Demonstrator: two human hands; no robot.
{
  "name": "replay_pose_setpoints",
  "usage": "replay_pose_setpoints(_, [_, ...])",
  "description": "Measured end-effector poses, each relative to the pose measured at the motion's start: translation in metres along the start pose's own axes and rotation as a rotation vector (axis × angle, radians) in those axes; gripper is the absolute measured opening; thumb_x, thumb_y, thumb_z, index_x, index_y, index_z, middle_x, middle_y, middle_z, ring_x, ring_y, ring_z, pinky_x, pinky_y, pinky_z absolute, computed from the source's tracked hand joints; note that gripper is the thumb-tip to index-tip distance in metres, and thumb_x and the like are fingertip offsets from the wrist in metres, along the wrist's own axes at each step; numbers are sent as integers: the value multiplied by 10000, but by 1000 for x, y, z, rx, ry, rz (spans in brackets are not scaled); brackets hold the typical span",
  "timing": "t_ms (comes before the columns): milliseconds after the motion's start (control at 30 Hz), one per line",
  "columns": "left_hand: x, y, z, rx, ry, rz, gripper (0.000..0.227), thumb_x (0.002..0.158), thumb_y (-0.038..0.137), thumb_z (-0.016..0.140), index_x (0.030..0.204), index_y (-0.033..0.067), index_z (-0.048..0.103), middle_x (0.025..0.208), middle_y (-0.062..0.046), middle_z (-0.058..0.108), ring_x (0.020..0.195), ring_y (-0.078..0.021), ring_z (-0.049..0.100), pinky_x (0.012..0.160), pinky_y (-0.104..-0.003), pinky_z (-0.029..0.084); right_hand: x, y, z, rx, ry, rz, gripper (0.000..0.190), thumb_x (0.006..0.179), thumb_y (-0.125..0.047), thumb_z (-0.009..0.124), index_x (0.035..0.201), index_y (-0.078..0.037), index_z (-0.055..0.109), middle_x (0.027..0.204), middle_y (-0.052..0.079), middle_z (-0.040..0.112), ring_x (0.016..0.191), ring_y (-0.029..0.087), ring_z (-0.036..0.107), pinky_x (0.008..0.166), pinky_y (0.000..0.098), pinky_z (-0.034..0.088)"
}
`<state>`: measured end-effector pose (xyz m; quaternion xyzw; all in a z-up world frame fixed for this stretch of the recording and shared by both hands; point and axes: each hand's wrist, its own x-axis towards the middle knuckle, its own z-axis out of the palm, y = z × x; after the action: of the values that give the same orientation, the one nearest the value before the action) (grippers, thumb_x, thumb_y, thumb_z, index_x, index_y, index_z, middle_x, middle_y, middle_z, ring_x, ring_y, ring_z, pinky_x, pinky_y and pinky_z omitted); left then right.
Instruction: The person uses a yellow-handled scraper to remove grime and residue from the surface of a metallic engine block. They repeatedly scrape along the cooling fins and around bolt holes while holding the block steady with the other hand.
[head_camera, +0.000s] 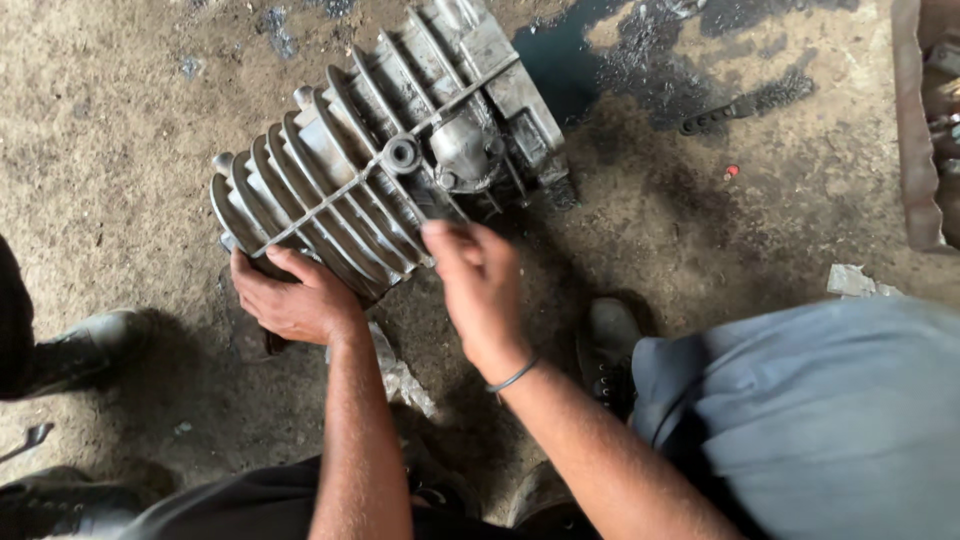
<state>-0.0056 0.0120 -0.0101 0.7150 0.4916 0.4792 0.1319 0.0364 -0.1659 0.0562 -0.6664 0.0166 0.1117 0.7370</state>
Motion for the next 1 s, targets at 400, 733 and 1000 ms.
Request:
replay_pose_setpoints(400, [0,1,1,10,-36,-66,530,1057,421,496,1383,13,585,1327,-185,653,1269,-356,584,1078,-503,435,18,68,-9,286,13,21,277,941,-268,750,768,-123,591,701,-94,495,633,41,433,543,227,336])
replay_pose_setpoints(733, [-3,10,-1,28,-10,-83,514,1039,403,531,1407,49,588,1384,-142,646,1326,-329,568,1039,-516,437,27,98,-40,282,120,82,199,866,-159,787,809,-71,618,663,-84,478,580,33,415,505,218,295])
replay_pose_setpoints(1000, [-1,22,-8,0,-27,-124,504,973,338,577,1407,81,577,1425,-109,624,1358,-311,549,1051,-487,426,46,98,-84,112,230,20,144,909,-250,690,836,-128,661,632,-63,518,490,30,419,421,210,288])
